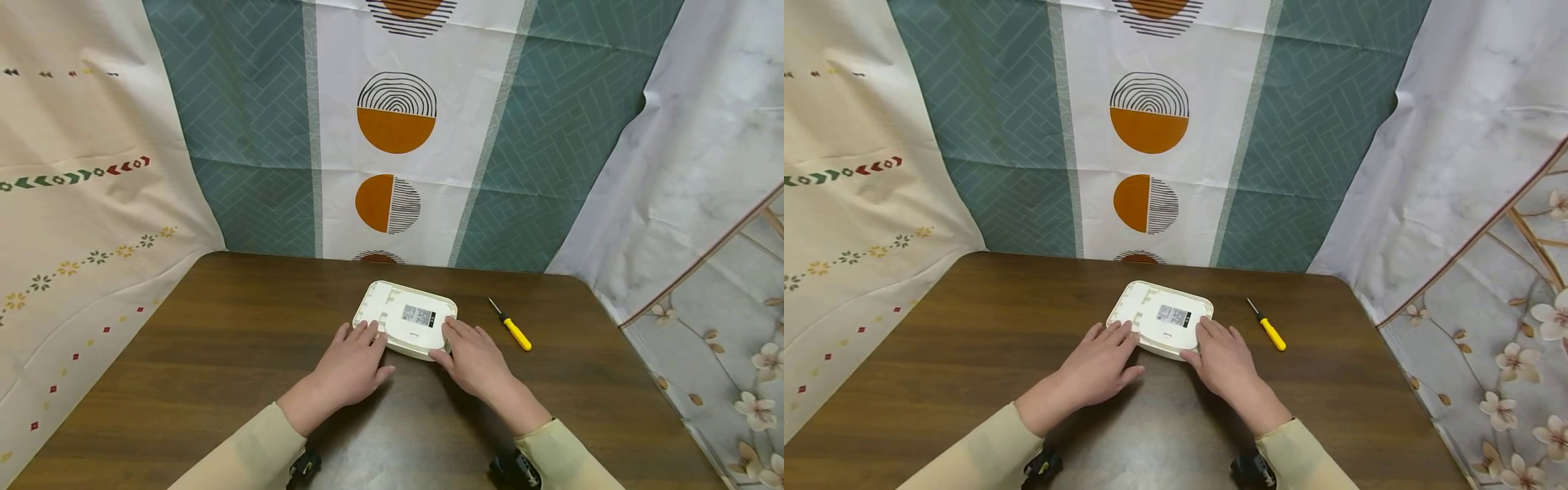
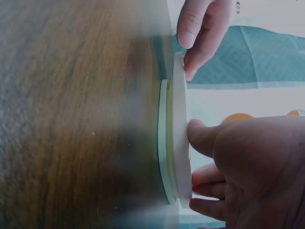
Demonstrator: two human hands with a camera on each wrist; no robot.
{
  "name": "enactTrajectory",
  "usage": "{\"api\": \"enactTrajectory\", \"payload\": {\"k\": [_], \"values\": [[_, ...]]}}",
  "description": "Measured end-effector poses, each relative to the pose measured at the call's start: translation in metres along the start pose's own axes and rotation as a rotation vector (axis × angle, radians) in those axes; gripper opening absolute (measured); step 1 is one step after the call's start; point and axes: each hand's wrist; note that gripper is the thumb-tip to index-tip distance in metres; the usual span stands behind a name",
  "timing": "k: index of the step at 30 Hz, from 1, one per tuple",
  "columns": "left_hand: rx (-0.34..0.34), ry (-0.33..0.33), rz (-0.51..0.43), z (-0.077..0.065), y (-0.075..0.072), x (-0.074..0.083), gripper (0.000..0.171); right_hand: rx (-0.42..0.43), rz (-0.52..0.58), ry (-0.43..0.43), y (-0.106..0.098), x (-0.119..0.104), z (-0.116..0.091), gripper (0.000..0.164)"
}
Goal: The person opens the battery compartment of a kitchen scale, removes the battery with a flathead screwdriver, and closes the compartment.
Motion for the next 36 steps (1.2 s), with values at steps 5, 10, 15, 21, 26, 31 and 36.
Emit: {"api": "enactTrajectory", "payload": {"k": [5,10,15,21,26,31,36], "values": [[0.04,0.003,-0.024,0.001,-0.002,-0.005,0.057,0.001,0.012,-0.004,0.001,0.0,0.001,0.075],[0.065,0.013,-0.02,0.002,-0.003,-0.008,0.052,0.003,0.009,-0.014,0.0,0.001,0.004,0.075],[0.056,0.016,0.008,0.002,-0.002,-0.003,0.053,-0.002,0.023,-0.052,-0.002,0.008,0.009,0.073],[0.05,0.025,0.039,0.002,0.0,0.003,0.056,-0.002,0.071,-0.095,-0.006,0.016,0.013,0.069],[0.062,0.034,0.033,0.003,0.001,0.001,0.053,-0.02,0.084,-0.108,-0.006,0.019,0.015,0.069],[0.092,0.031,0.011,0.007,-0.001,-0.004,0.047,-0.04,0.091,-0.093,-0.005,0.02,0.018,0.071],[0.097,0.009,-0.021,0.012,-0.001,-0.011,0.052,-0.047,0.091,-0.093,-0.004,0.02,0.02,0.072]]}}
Point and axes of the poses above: each hand's wrist, its own z-axis towards the middle knuckle, its own y-axis out of the palm, x = y × z, and after that the axes turned 13 degrees about y, right-handed
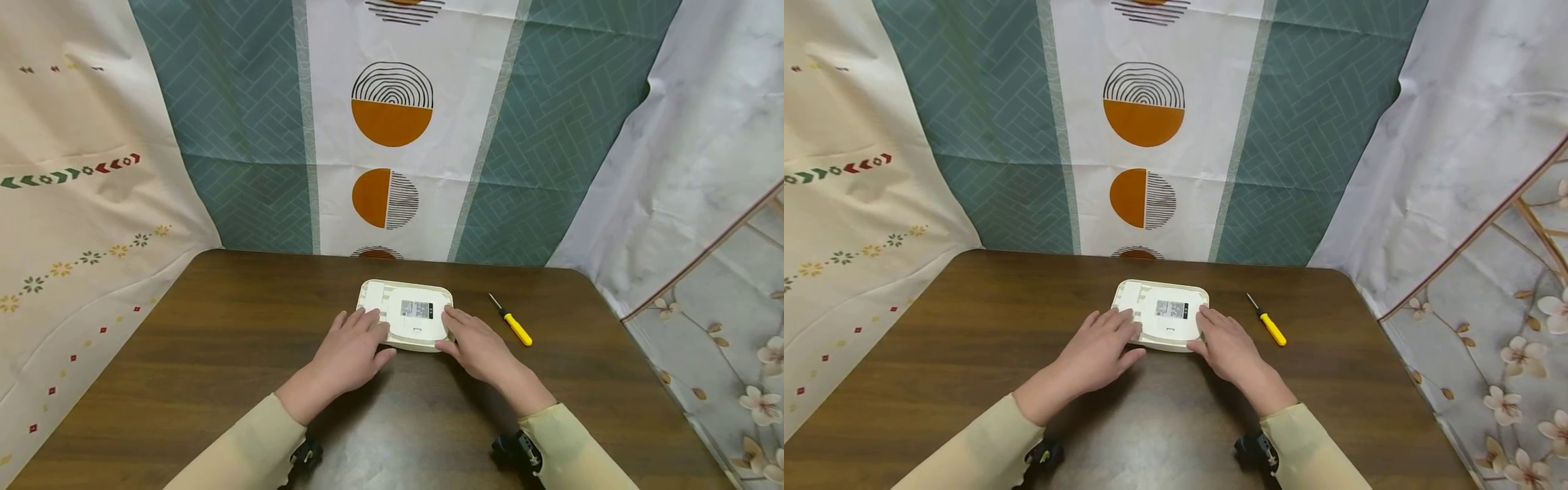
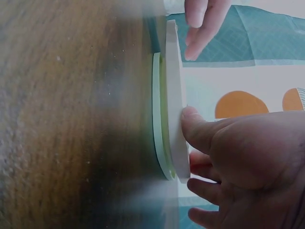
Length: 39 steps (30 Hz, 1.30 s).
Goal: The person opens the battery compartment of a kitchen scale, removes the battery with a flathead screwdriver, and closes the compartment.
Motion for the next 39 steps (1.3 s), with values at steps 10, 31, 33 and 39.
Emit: {"api": "enactTrajectory", "payload": {"k": [10,31,33,39], "values": [[0.01,-0.047,-0.039,0.008,0.007,-0.016,0.061,-0.022,0.017,-0.018,-0.008,0.003,0.003,0.073],[-0.039,-0.048,-0.018,0.018,0.008,-0.027,0.066,-0.024,0.019,-0.018,-0.004,0.001,0.003,0.073],[-0.038,-0.047,-0.02,0.018,0.01,-0.028,0.066,-0.019,0.011,-0.018,-0.003,0.001,0.003,0.073],[-0.048,-0.048,-0.029,0.019,0.011,-0.028,0.064,-0.02,-0.008,-0.005,-0.003,-0.001,0.003,0.072]]}}
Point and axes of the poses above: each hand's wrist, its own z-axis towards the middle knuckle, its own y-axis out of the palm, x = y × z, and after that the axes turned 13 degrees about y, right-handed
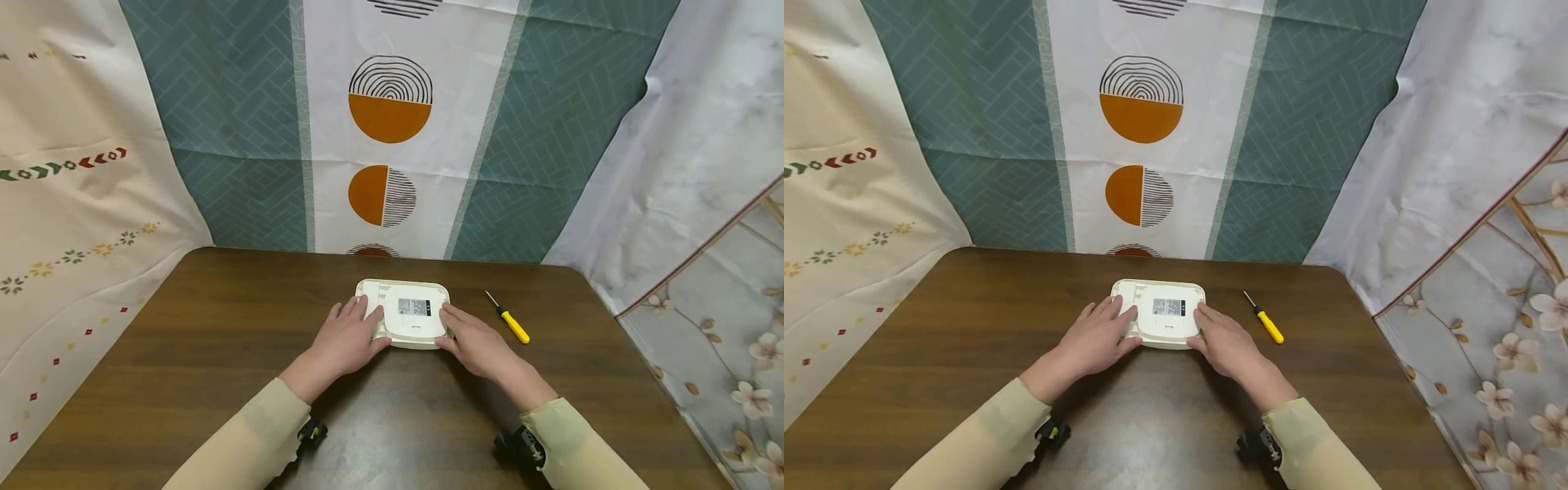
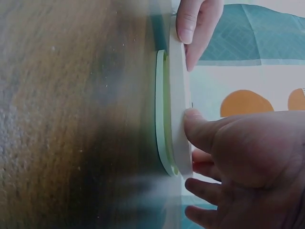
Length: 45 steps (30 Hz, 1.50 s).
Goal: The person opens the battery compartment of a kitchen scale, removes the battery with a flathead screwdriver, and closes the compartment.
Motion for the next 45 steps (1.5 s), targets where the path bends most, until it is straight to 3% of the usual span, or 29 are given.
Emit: {"api": "enactTrajectory", "payload": {"k": [4,9,16,24,33,45], "values": [[0.003,0.003,0.026,0.001,-0.002,0.002,0.06,0.023,0.001,0.008,-0.007,0.001,0.0,0.065],[-0.002,-0.009,0.033,0.002,-0.003,0.003,0.06,0.112,0.016,0.06,-0.015,0.015,0.004,0.057],[-0.009,-0.011,0.011,0.0,-0.003,0.002,0.059,0.142,0.003,0.176,-0.017,0.039,0.003,0.066],[-0.018,-0.014,-0.001,-0.002,-0.001,0.001,0.06,0.195,-0.059,0.218,-0.017,0.055,0.0,0.069],[-0.001,0.003,0.01,-0.002,-0.001,0.001,0.058,0.191,-0.094,0.281,-0.015,0.076,-0.006,0.069],[0.006,0.001,0.009,-0.002,-0.002,0.001,0.058,0.185,-0.124,0.323,-0.017,0.085,-0.008,0.052]]}}
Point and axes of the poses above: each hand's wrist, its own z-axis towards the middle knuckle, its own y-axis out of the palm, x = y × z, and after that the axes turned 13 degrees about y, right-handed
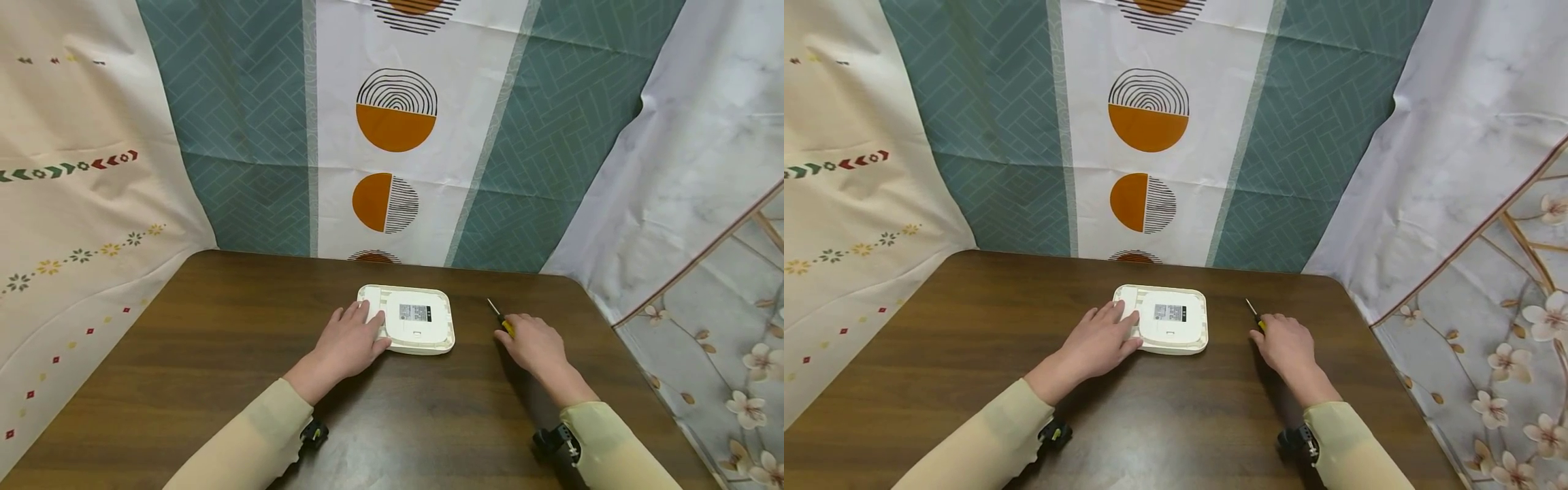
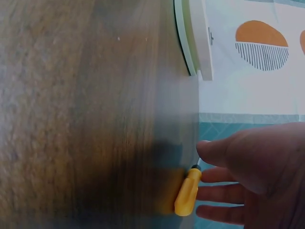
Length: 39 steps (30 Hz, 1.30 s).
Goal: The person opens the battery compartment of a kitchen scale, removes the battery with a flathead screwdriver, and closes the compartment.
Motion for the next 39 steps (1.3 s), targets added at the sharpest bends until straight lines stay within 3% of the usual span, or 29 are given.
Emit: {"api": "enactTrajectory", "payload": {"k": [7,15,30,39], "values": [[-0.003,0.001,0.007,0.001,0.002,0.0,0.059,0.018,0.025,0.036,-0.002,0.008,0.004,0.039],[-0.004,-0.003,0.014,0.002,0.001,0.0,0.061,-0.029,0.0,0.065,-0.003,0.013,0.008,0.022],[0.006,0.0,0.02,0.002,0.002,-0.001,0.061,0.001,0.044,0.087,-0.003,0.01,0.0,0.02],[0.0,-0.003,0.016,0.002,0.003,-0.001,0.06,0.086,0.093,0.027,-0.006,0.003,-0.014,0.019]]}}
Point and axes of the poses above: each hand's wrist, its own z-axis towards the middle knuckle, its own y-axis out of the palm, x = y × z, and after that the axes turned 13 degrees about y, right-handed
